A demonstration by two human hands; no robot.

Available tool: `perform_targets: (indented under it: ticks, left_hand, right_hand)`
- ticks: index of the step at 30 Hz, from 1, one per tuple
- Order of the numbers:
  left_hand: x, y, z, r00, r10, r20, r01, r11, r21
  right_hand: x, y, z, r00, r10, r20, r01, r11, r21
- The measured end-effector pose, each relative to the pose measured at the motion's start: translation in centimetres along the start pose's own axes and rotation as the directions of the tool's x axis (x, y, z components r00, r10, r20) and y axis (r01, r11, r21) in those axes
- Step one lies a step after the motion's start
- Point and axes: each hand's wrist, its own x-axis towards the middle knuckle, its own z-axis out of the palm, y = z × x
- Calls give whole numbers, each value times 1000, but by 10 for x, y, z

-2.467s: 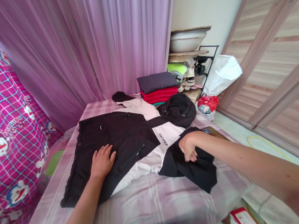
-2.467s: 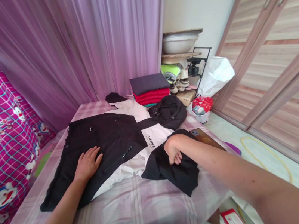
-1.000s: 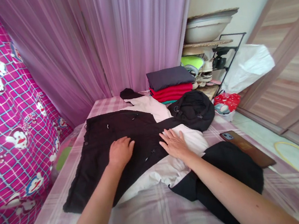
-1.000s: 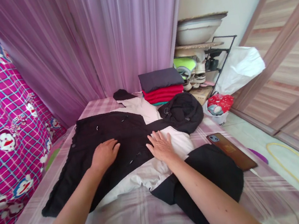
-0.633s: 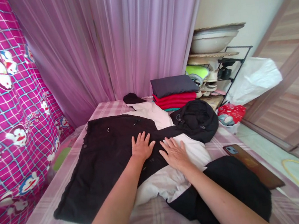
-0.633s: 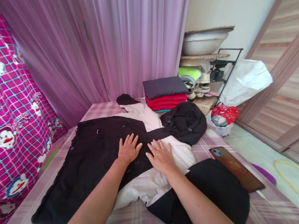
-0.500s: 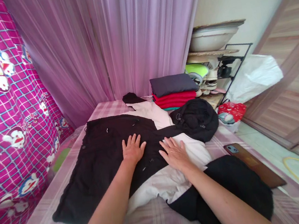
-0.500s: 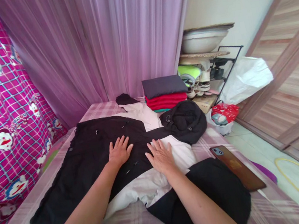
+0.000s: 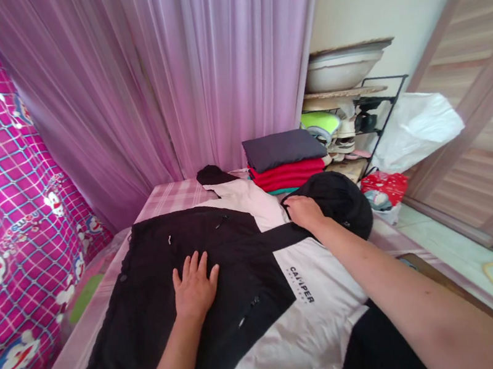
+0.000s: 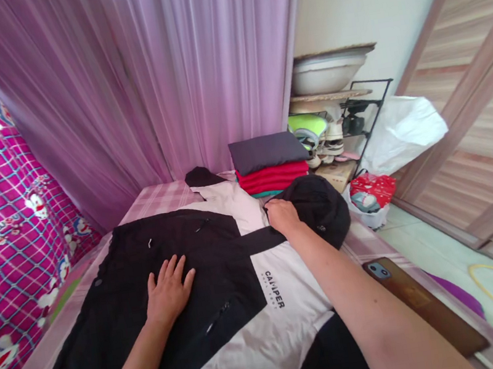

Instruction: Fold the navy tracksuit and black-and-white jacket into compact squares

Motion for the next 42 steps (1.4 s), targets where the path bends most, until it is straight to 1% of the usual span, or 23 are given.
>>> perform_targets:
  ticks: [2, 4, 7, 9, 11, 12, 14, 16, 18, 20, 23, 25, 26, 27, 28, 29, 30, 32, 34, 36, 38, 40, 42]
  left_hand:
    - [1, -1, 3, 1000, 8, -23, -8, 1000, 11]
    - [1, -2, 4, 999, 11, -32, -11, 1000, 16]
    - [1, -2, 3, 1000, 6, -20, -5, 1000, 22]
    - [1, -2, 3, 1000, 3, -15, -3, 1000, 25]
    - [1, -2, 3, 1000, 7, -19, -7, 1000, 24]
    - [1, -2, 3, 1000, 10, -22, -9, 1000, 24]
    - [1, -2, 3, 999, 17, -29, -17, 1000, 21]
    - [1, -2, 3, 999, 19, -31, -19, 1000, 16]
    - [0, -2, 2, 1000, 17, -24, -17, 1000, 9]
    - [1, -2, 2, 1000, 13, -14, -13, 1000, 1]
    - [1, -2, 4, 1000, 12, -19, -12, 1000, -13]
    - [2, -2, 5, 999, 17, -35, -17, 1000, -16]
    - [2, -2, 5, 999, 20, -40, -20, 1000, -16]
    - [2, -1, 5, 999, 21, -43, -22, 1000, -16]
    - [2, -1, 5, 999, 20, -43, -20, 1000, -17]
    - [1, -1, 4, 999, 18, -40, -19, 1000, -18]
    - [1, -1, 4, 999, 15, -36, -16, 1000, -18]
    - [1, 0, 2, 1000, 13, -28, -14, 1000, -24]
    - [0, 1, 1, 1000, 15, -24, -16, 999, -36]
    - [0, 1, 1, 1000, 10, -25, -11, 999, -52]
    - [0, 2, 1, 1000, 4, -26, -6, 998, -65]
    - [0, 2, 1, 1000, 5, -26, -7, 997, -73]
    - [0, 2, 1, 1000, 8, -19, -10, 997, -79]
  right_hand:
    - [27, 9, 9, 999, -30, 43, 30, 999, -17]
    - [45, 14, 18, 988, -53, 143, 59, 998, -37]
    - [58, 18, 28, 961, -102, 257, 113, 993, -30]
    - [56, 21, 28, 961, -127, 244, 141, 989, -41]
    - [51, 26, 24, 975, -117, 188, 136, 987, -89]
    - [47, 29, 22, 984, -86, 155, 105, 987, -119]
    - [40, 35, 17, 992, 44, 119, -24, 987, -161]
    - [34, 40, 15, 970, 197, 143, -171, 969, -178]
    - [32, 40, 15, 943, 273, 189, -237, 953, -189]
    - [31, 33, 14, 946, 273, 176, -237, 951, -199]
    - [31, 10, 10, 984, 178, 2, -175, 971, -161]
    - [31, -10, 10, 989, 11, -147, -24, 996, -87]
    - [30, -20, 13, 976, -91, -200, 82, 995, -51]
    - [29, -28, 17, 959, -181, -220, 181, 983, -19]
    - [29, -35, 24, 949, -244, -202, 251, 968, 10]
    - [29, -40, 31, 952, -271, -143, 280, 959, 41]
    - [30, -44, 39, 963, -262, -58, 266, 962, 69]
    - [32, -47, 53, 980, -167, 112, 155, 983, 102]
    - [35, -51, 60, 978, -72, 194, 52, 993, 105]
    - [37, -58, 61, 984, -19, 177, -1, 994, 111]
    - [36, -67, 58, 995, 10, 98, -23, 992, 126]
    - [33, -77, 57, 998, -14, 54, 6, 990, 141]
    - [30, -84, 56, 991, -77, 111, 61, 988, 142]
